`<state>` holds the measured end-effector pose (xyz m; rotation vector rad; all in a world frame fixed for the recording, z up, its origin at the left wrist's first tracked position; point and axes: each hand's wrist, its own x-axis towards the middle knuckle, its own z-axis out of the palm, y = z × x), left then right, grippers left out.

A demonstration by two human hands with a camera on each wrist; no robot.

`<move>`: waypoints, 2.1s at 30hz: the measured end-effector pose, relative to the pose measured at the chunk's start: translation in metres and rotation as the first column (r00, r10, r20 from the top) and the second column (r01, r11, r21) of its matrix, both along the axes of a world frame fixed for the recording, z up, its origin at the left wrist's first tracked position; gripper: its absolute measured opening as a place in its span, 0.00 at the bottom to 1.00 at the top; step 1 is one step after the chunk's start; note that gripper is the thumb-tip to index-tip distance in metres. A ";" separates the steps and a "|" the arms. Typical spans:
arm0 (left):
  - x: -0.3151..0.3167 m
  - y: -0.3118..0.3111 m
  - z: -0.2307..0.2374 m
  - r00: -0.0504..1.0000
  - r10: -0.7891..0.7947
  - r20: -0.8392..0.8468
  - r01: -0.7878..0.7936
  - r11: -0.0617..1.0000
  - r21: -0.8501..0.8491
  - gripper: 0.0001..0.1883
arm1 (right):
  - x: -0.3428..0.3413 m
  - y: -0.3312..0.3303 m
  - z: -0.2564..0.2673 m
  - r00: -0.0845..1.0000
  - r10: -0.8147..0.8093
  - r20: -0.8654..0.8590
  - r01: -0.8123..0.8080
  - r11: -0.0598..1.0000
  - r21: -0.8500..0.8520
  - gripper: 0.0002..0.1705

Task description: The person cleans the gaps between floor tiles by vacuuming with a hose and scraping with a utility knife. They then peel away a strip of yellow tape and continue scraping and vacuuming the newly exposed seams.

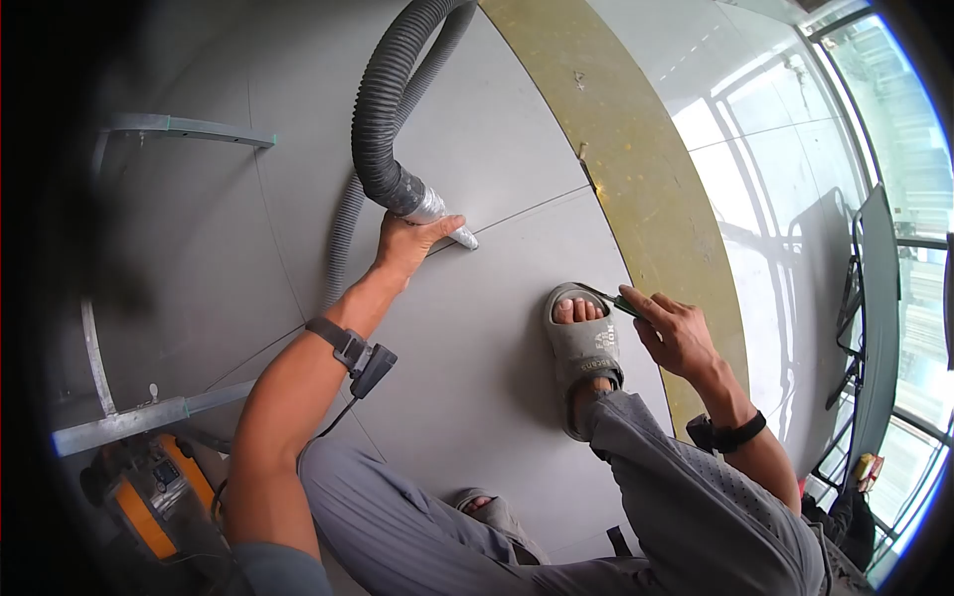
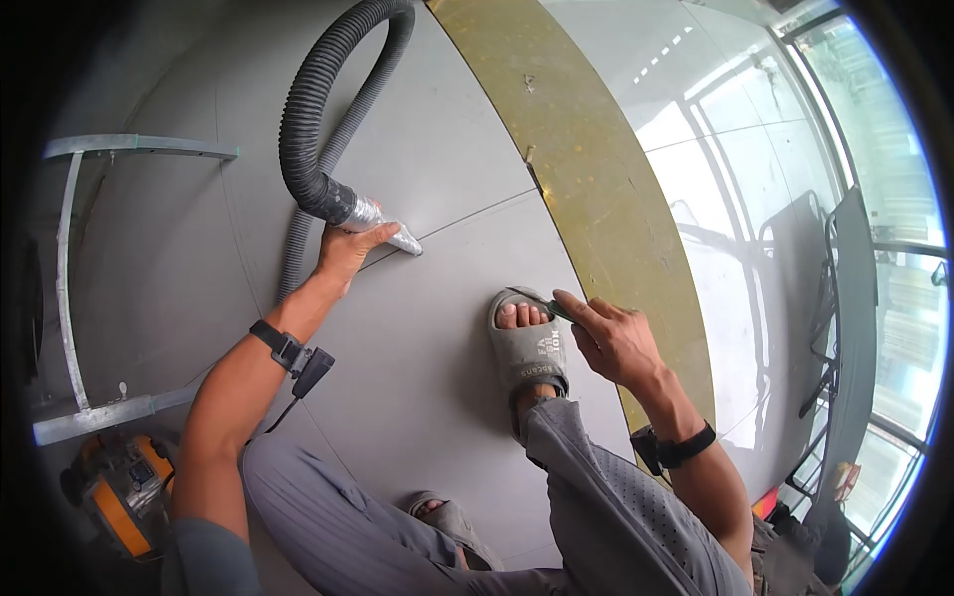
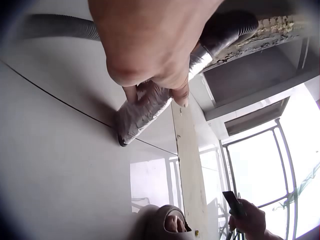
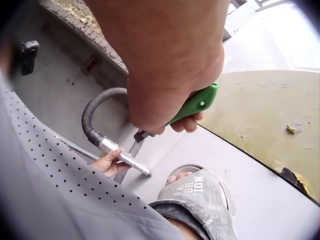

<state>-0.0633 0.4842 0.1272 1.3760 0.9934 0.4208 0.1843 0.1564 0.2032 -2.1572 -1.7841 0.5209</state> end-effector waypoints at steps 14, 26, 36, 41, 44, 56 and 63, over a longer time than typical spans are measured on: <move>0.068 -0.022 -0.021 0.997 -0.017 0.075 0.009 0.994 0.109 0.21 | 0.005 -0.032 -0.018 1.000 -0.014 -0.008 0.014 0.997 -0.075 0.30; 0.127 -0.026 -0.035 0.994 -0.110 -0.025 0.112 0.930 0.350 0.26 | -0.007 -0.042 -0.012 0.998 -0.061 -0.032 0.058 0.995 -0.086 0.30; 0.112 -0.045 -0.056 0.997 0.030 0.076 -0.053 0.941 0.335 0.20 | -0.004 -0.059 -0.013 0.995 -0.086 -0.049 0.079 0.989 -0.127 0.32; 0.166 -0.058 -0.052 0.986 0.165 0.011 -0.150 0.864 0.482 0.26 | -0.004 -0.041 -0.011 0.991 -0.114 -0.077 0.101 0.983 -0.156 0.31; 0.172 -0.057 -0.043 0.987 0.148 0.069 -0.163 0.906 0.390 0.26 | 0.001 -0.035 -0.017 0.996 -0.072 -0.058 0.069 0.996 -0.064 0.32; 0.175 -0.061 -0.038 0.998 0.032 0.055 -0.049 0.936 0.348 0.20 | 0.004 -0.014 -0.011 0.998 -0.048 -0.037 0.041 0.984 -0.175 0.30; 0.170 -0.066 -0.046 0.998 0.051 0.047 -0.066 0.913 0.403 0.20 | 0.008 -0.011 -0.020 0.998 -0.057 -0.030 0.053 0.991 -0.124 0.31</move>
